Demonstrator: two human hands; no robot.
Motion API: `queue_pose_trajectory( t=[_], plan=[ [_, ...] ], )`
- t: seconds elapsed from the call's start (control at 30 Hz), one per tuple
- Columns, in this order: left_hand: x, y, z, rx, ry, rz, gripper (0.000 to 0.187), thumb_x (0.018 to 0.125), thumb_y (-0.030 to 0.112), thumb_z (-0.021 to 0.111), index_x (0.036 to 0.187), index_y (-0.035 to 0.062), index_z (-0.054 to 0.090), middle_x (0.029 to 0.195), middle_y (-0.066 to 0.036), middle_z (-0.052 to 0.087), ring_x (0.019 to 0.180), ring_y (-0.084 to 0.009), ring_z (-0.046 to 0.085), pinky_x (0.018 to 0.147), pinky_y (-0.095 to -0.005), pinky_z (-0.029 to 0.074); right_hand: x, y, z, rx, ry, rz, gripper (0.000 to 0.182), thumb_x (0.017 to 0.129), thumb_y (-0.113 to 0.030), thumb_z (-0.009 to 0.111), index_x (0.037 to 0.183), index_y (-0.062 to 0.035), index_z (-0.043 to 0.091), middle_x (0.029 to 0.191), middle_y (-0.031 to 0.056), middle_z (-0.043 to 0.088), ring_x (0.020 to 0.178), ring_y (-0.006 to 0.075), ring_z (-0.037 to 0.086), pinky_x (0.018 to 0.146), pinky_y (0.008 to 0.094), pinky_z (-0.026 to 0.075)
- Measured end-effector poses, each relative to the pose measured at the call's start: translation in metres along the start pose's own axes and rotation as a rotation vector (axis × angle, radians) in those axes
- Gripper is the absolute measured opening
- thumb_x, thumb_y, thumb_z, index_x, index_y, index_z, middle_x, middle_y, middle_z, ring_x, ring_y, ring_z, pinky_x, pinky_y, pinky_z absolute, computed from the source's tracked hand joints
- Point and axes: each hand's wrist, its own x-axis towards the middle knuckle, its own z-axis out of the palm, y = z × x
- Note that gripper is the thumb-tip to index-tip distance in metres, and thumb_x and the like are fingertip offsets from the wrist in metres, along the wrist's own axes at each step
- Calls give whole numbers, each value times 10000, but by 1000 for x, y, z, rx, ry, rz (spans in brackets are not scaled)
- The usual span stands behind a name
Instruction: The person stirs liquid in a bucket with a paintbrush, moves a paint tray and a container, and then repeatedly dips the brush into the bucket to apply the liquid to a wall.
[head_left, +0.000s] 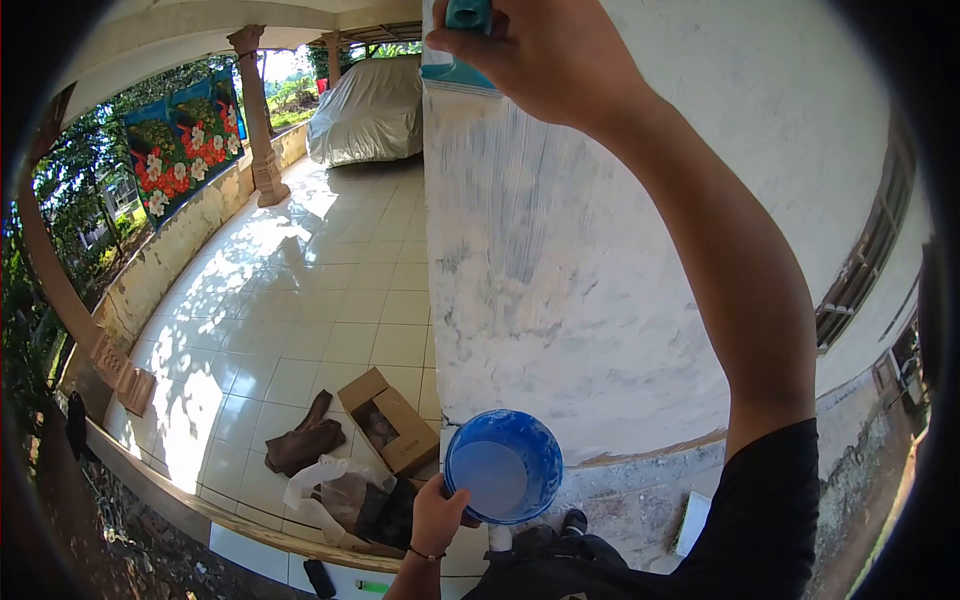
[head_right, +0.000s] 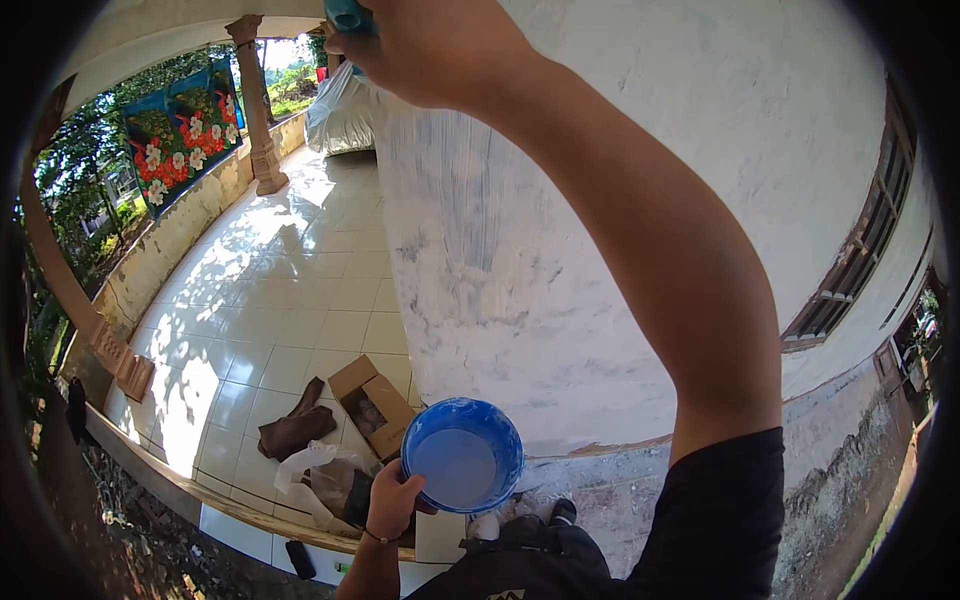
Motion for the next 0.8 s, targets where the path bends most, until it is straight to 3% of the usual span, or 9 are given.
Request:
queue_pose_trajectory(
  t=[0.07, 0.13, 0.17, 0.23, 0.33, 0.43, 0.63, 0.73, 0.8],
  plan=[
    [1, 1, -3, -16, -4, 8, 282, 802, 41, 533, 1032, -120, 536, 865, -153, 633, 585, -186, 648, 452, -269, 571, -9, -7, 5, 15, 21, -45, 148, 861, -137, 643, 893, 5, 613, 836, 157, 652, 722, 268, 643, 657, 370, 497],
    [2, 1, -4, -34, -7, 11, 283, 800, 40, 532, 1034, -119, 536, 864, -152, 633, 585, -185, 648, 452, -268, 571, -29, 1, 38, -55, 397, -456, 125, 787, -109, 716, 887, -77, 647, 747, 47, 611, 604, 187, 583, 569, 295, 484],
    [2, 3, -4, -36, 11, 13, 281, 794, 48, 551, 1023, -115, 556, 844, -146, 642, 573, -182, 649, 457, -268, 567, -43, 4, 56, -123, 336, -484, 150, 739, -131, 679, 880, -111, 633, 848, 25, 608, 806, 212, 611, 657, 305, 529],
    [1, 1, -5, -39, 26, 14, 278, 789, 56, 571, 1012, -110, 575, 823, -140, 650, 562, -178, 649, 461, -268, 563, -77, 4, 98, -248, 273, -587, 169, 700, -152, 652, 851, -122, 583, 847, -2, 562, 826, 179, 577, 664, 280, 534],
    [2, -3, -9, -40, 31, 29, 282, 789, 54, 573, 1020, -108, 575, 820, -137, 650, 568, -178, 651, 463, -267, 564, -134, -3, 151, -296, 239, -666, 211, 686, -153, 649, 866, -65, 582, 842, 53, 545, 849, 239, 574, 777, 305, 550],
    [-3, -1, -13, -38, 37, 8, 281, 794, 34, 532, 1031, -116, 541, 869, -148, 634, 583, -180, 644, 461, -264, 575, -180, -12, 181, -311, 168, -706, 193, 712, -121, 647, 879, -39, 595, 829, 66, 547, 837, 241, 574, 766, 313, 552],
    [-4, -7, -18, -4, 48, -21, 290, 796, 37, 538, 1044, -114, 537, 879, -151, 635, 589, -184, 648, 460, -265, 576, -218, -34, 180, -176, 100, -679, 197, 718, -104, 646, 891, -37, 581, 819, 66, 540, 813, 223, 569, 725, 301, 549],
    [-6, -8, -19, -8, 60, -13, 292, 798, 37, 539, 1048, -115, 537, 874, -152, 635, 593, -188, 651, 460, -264, 575, -209, -44, 156, 181, -99, -303, 191, 717, -50, 689, 890, -47, 609, 827, 69, 557, 797, 205, 594, 658, 295, 541],
    [-6, -6, -18, -5, 51, -7, 292, 798, 37, 539, 1045, -118, 538, 869, -154, 636, 596, -190, 653, 459, -266, 575, -192, -28, 149, 239, -132, -197, 164, 748, -57, 686, 894, -43, 613, 809, 73, 566, 769, 211, 598, 644, 301, 533]
  ],
)
